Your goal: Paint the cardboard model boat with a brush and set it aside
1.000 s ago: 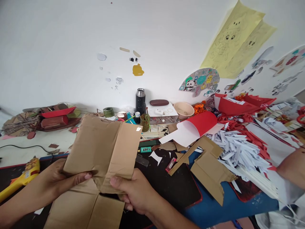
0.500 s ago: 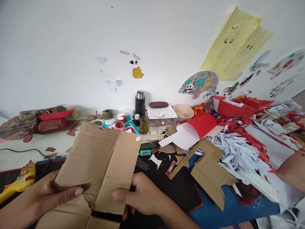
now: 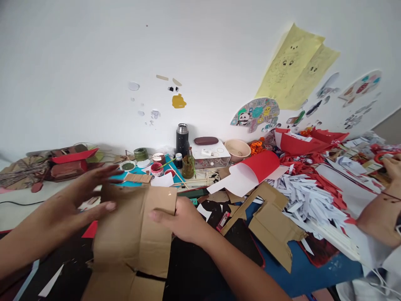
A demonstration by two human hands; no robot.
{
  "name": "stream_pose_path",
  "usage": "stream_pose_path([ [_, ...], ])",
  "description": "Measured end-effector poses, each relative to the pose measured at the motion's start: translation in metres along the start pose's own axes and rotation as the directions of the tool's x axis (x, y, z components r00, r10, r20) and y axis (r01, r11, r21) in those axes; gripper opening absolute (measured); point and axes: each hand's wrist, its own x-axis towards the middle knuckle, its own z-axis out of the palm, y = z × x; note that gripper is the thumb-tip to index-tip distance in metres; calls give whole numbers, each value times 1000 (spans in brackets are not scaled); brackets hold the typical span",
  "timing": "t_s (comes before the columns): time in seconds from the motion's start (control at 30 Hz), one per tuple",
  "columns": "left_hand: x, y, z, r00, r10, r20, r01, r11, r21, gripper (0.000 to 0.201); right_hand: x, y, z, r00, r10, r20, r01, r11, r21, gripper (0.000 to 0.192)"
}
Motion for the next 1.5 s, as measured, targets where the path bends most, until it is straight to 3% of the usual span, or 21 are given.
stream_pose_path([
  [0.03, 7, 8, -1, 994, 104, -47, -99, 992, 82, 93, 1, 1, 4, 999, 2, 36, -1, 1000, -2, 53],
  [0.1, 21, 20, -1, 969, 246, 5, -242, 949, 203, 71, 4, 4, 11, 997, -2, 74, 1, 1000, 11, 52],
  [0.17, 32, 24, 2, 955, 234, 182, -271, 936, 222, 48, 8, 6, 14, 997, -10, 78, 10, 1000, -4, 50],
  [0.27, 43, 19, 3, 919, 176, 352, -262, 941, 213, 54, 14, 7, 9, 997, -27, 75, 34, 995, -98, 46],
  [0.5, 51, 12, 7, 860, 222, 460, -348, 913, 211, 46, 26, -19, -9, 992, -121, -38, 101, 934, -344, 29],
  [0.63, 57, 22, 10, 816, 218, 536, -353, 921, 162, 42, 35, -44, -6, 983, -180, 39, 173, 829, -532, 12],
  [0.83, 73, 28, 11, 794, 121, 595, -242, 962, 127, 43, 47, -55, -4, 971, -203, 128, 230, 633, -739, 14],
  [0.97, 81, 22, 13, 792, 38, 610, 14, 997, -81, 42, 53, -55, -5, 941, -296, 164, 308, 546, -779, 15],
  [1.1, 81, 12, 18, 776, -74, 626, 273, 934, -228, 37, 51, -53, -4, 894, -380, 237, 394, 416, -819, 25],
  [1.17, 80, 8, 22, 766, -99, 635, 335, 905, -263, 37, 48, -51, -3, 877, -404, 260, 411, 352, -841, 30],
  [1.27, 78, 4, 29, 801, -117, 587, 385, 852, -356, 38, 44, -46, -2, 857, -434, 278, 425, 289, -857, 35],
  [1.33, 77, 5, 30, 818, -108, 565, 356, 866, -351, 38, 43, -42, -2, 859, -444, 257, 424, 331, -843, 34],
  [1.37, 78, 7, 29, 823, -86, 561, 312, 894, -321, 37, 44, -41, -3, 869, -443, 221, 412, 400, -819, 31],
  [1.5, 77, 15, 20, 863, 94, 496, 8, 980, -201, 32, 46, -35, -9, 946, -325, 11, 284, 812, -510, 15],
])
